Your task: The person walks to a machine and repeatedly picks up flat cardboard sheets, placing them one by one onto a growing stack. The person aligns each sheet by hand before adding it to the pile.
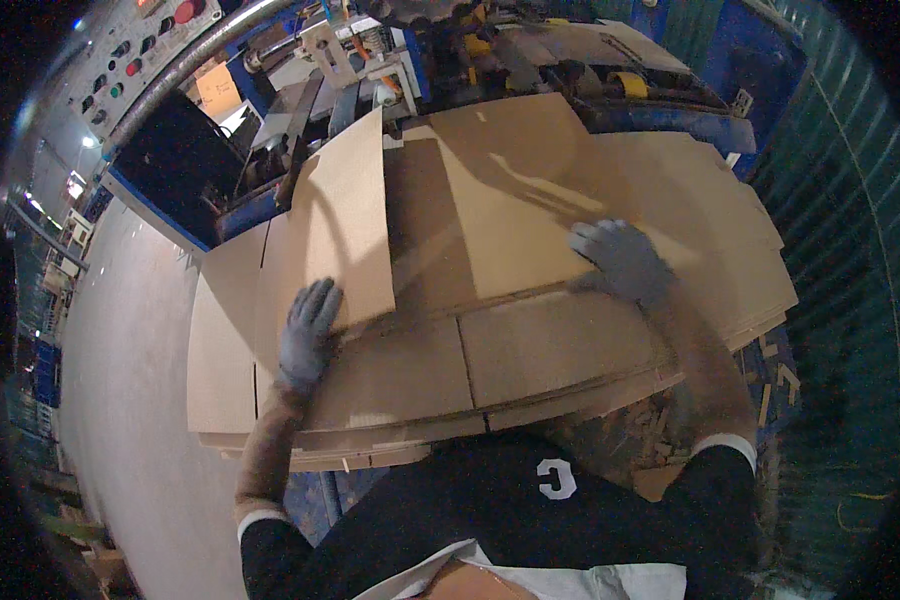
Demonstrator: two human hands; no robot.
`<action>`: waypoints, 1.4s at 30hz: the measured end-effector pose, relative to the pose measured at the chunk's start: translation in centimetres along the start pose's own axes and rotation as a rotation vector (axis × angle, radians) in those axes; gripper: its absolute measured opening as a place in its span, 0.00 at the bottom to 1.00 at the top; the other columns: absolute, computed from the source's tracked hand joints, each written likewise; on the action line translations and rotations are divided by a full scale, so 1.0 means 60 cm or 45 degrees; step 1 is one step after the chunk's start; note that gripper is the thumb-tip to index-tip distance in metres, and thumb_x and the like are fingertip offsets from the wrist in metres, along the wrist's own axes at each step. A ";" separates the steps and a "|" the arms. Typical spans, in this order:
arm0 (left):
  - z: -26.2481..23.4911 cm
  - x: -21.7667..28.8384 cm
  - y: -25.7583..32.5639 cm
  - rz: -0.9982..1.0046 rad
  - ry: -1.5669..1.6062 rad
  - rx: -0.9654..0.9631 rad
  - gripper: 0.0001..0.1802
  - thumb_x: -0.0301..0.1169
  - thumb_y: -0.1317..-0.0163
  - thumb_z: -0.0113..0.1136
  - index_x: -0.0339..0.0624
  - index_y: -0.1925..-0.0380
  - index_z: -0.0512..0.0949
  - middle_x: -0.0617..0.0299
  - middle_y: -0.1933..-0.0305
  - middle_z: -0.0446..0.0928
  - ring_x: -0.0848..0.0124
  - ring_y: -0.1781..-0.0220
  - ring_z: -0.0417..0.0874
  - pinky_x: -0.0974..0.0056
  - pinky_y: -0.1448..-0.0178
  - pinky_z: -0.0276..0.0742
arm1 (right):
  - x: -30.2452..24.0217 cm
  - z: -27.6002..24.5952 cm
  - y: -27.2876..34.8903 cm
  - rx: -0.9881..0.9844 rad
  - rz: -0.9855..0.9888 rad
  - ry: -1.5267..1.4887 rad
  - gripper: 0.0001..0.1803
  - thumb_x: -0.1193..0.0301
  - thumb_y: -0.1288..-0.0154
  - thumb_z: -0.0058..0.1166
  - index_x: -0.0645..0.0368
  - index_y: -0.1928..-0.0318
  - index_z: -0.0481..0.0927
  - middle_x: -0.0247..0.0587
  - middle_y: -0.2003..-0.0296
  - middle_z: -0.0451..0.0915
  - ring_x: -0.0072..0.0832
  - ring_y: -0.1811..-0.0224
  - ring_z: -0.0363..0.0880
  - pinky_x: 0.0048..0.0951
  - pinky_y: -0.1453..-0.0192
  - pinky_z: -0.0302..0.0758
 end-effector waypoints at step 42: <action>-0.201 -0.268 0.374 -1.005 1.369 0.852 0.19 0.26 0.34 0.46 0.35 0.43 0.72 0.52 0.40 0.71 0.61 0.40 0.72 0.57 0.33 0.65 | 0.105 -0.078 0.267 1.813 1.245 -1.582 0.21 0.70 0.36 0.55 0.68 0.45 0.73 0.44 0.50 0.77 0.34 0.48 0.76 0.34 0.44 0.74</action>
Point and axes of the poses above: each hand's wrist, its own y-axis away from the middle knuckle, its own z-axis out of the palm, x = y × z, the point moved 3 cm from there along -y, towards the middle knuckle
